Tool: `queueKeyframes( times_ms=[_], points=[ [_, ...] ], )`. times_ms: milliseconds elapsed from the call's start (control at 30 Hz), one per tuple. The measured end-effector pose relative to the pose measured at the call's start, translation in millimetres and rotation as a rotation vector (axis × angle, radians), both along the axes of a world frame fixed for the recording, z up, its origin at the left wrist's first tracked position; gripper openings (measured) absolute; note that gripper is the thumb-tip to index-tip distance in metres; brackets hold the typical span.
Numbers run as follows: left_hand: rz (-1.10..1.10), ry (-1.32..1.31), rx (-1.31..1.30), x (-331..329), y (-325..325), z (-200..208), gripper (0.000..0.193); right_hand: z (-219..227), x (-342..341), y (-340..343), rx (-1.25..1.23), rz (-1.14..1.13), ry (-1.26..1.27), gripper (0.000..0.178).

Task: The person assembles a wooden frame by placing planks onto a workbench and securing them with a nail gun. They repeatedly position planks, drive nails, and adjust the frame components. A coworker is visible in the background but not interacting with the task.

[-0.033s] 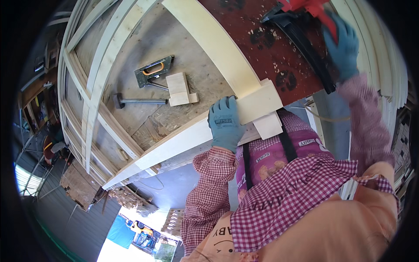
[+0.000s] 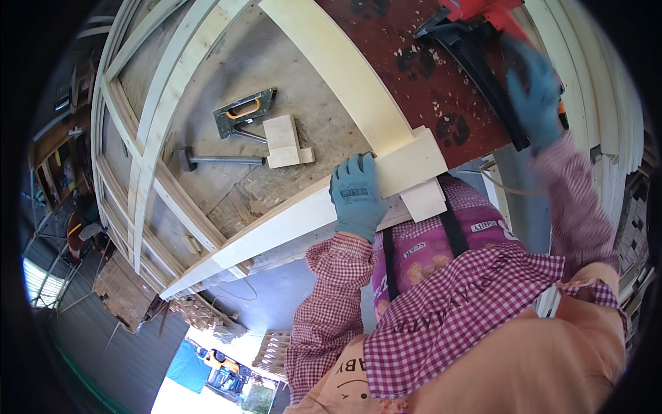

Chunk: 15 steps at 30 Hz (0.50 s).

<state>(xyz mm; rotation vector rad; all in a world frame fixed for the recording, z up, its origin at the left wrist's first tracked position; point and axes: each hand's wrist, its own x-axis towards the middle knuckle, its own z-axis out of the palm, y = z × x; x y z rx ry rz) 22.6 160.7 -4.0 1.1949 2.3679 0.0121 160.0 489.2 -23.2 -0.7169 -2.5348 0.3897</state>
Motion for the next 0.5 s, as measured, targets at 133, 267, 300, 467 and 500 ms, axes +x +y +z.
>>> queueKeyframes(
  times_ms=[133,267,300,467,500],
  points=[
    [0.009,0.027,0.030,3,0,1,0.061,-22,35,-137,-1.158,0.142,-0.295,0.042],
    [0.008,0.052,0.071,3,-1,-1,0.059,11,1,-172,-1.299,-0.108,-0.546,0.065],
    [0.002,0.049,0.077,4,-1,-2,0.058,8,3,-173,-1.235,-0.071,-0.527,0.067],
    [0.001,0.044,0.074,6,2,-5,0.058,11,1,-165,-1.319,-0.061,-0.552,0.067],
    [0.000,0.045,0.076,6,2,-5,0.058,11,1,-164,-1.317,-0.050,-0.553,0.067]
  ],
)
